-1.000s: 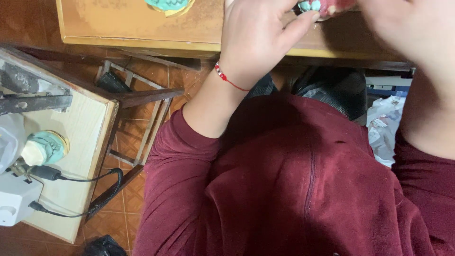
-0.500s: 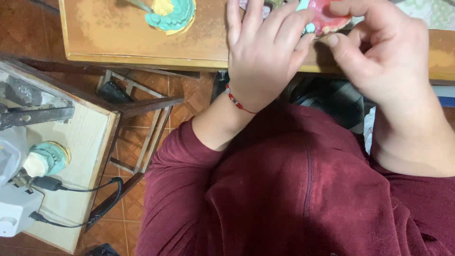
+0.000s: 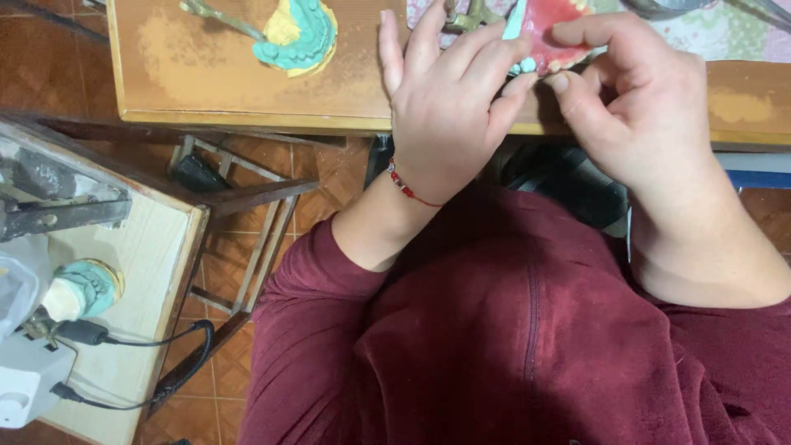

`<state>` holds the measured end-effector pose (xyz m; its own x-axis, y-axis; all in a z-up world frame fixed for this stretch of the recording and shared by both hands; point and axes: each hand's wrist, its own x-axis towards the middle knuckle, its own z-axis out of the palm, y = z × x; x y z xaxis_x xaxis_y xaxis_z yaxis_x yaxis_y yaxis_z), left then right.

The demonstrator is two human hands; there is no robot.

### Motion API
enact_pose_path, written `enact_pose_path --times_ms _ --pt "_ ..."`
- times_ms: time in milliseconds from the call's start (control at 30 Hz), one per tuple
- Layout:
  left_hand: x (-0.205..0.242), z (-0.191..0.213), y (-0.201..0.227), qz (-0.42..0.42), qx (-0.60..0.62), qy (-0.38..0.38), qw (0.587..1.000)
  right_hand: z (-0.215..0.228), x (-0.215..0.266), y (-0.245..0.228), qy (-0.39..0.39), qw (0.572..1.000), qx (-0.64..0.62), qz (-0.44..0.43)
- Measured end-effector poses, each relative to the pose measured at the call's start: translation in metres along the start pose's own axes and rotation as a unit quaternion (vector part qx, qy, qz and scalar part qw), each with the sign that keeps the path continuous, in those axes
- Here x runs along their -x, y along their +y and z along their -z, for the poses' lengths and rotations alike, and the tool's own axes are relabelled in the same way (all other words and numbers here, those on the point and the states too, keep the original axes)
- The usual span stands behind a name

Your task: The person retrieves a wire from a drawer and cuts it with pliers. They then use a metal tool to scrape and shape a red dental mold held in a metal stand on the workbench.

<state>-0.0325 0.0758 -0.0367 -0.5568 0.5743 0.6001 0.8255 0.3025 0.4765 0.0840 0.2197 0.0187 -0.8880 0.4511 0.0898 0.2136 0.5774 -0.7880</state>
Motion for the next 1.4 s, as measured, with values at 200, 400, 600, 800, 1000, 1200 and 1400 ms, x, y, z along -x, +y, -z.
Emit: enact_pose_path --times_ms 200,400,600,800,1000,1200,1400 --pt "-0.003 0.000 0.003 0.006 -0.007 0.000 1.000 0.000 -0.003 -0.005 -0.002 0.998 0.052 0.026" --pt "-0.003 -0.001 0.004 0.010 -0.015 0.003 1.000 -0.001 -0.004 -0.002 -0.003 0.996 0.066 0.054" --pt "-0.001 0.000 0.000 0.002 -0.022 -0.014 1.000 -0.008 -0.001 0.026 0.016 0.988 0.081 0.131" --pt "-0.007 0.005 0.011 -0.039 -0.012 -0.042 0.998 0.014 -0.002 0.022 0.037 0.940 0.219 0.259" --pt "-0.005 0.028 0.045 -0.102 0.074 -0.034 0.992 0.027 0.022 0.048 0.008 0.949 -0.006 0.316" --pt "0.015 0.009 0.065 -0.019 0.376 -0.186 0.908 0.031 0.073 0.081 -0.144 0.942 -0.272 0.131" --pt "0.037 0.006 0.071 -0.012 0.352 -0.205 0.913 0.059 0.136 0.153 0.207 0.969 -0.119 -0.069"
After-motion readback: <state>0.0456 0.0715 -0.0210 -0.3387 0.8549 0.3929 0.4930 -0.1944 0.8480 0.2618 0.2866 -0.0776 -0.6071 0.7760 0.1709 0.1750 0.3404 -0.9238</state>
